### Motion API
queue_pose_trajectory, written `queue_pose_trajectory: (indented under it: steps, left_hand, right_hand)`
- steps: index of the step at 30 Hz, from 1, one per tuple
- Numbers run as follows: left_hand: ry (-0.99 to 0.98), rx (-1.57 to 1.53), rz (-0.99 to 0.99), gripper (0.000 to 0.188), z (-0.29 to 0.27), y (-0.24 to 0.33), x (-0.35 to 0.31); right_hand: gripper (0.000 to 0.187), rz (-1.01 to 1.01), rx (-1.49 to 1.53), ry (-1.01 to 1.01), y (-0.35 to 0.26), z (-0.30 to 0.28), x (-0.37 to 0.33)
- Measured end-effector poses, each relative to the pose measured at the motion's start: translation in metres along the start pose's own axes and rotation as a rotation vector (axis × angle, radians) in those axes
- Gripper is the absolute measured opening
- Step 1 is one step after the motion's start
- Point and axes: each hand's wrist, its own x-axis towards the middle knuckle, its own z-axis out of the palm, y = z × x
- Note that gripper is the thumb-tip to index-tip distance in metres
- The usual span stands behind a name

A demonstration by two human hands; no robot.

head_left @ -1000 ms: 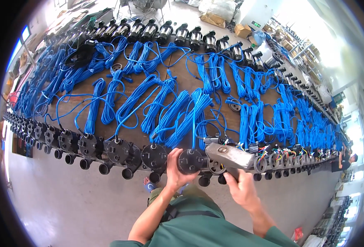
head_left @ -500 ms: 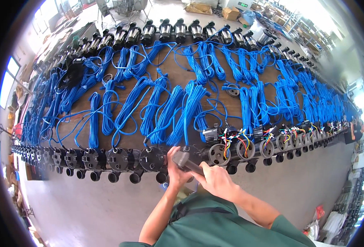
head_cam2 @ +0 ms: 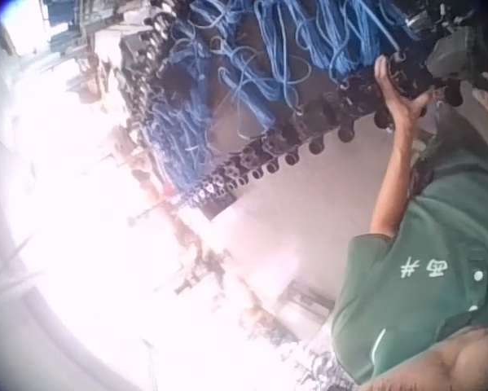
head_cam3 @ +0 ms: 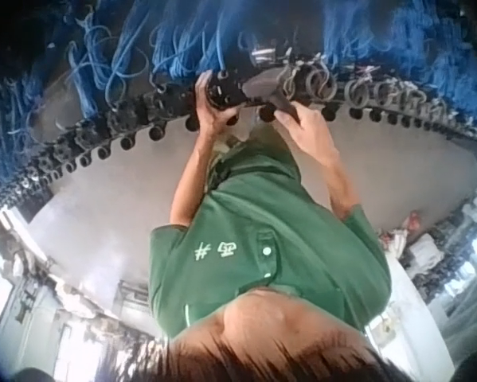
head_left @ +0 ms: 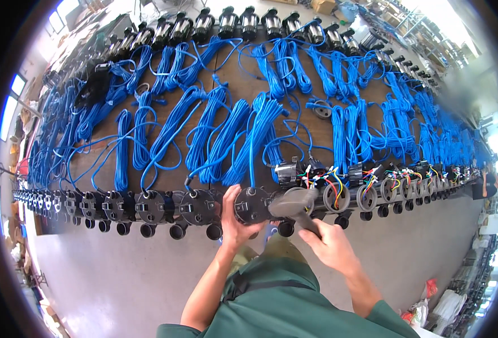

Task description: The person hammers components into the base of multiple water pump assemblies lined up on a long table.

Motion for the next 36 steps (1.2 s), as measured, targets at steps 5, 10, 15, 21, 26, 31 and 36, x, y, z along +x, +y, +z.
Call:
queue_pose_trajectory:
  steps: [5,10,15,21,26,31,36]
  left_hand:
    - [-0.092,0.283,-0.284,0.114,0.009,0.000,-0.070]
    - [-0.266,0.079,-0.851,0.087,0.046,-0.063,-0.108]
    - [-0.153,-0.004,-0.697,0.059,0.066,-0.069,-0.108]
    - [-0.163,0.124,-0.607,0.049,0.062,-0.067,-0.105]
    - [-0.251,0.101,-0.569,0.040,0.058,-0.079,-0.116]
    - [-0.265,0.085,-0.560,0.048,0.055,-0.061,-0.093]
    - [-0.403,0.215,-0.653,0.044,0.055,-0.077,-0.104]
  right_hand:
    - [0.030,-0.034,0.494,0.156,0.028,0.002,-0.023]
    - [0.035,0.278,0.636,-0.051,0.084,0.034,-0.026]
    - [0.038,0.479,0.910,-0.223,0.093,0.035,-0.013]
    - [0.036,0.341,0.519,-0.223,0.088,0.043,0.005]
    - [0.038,0.554,0.714,-0.284,0.079,0.014,0.005]
    - [0.034,0.385,0.534,-0.175,0.074,0.033,0.009]
    - [0.037,0.400,0.451,-0.316,0.091,0.030,0.003]
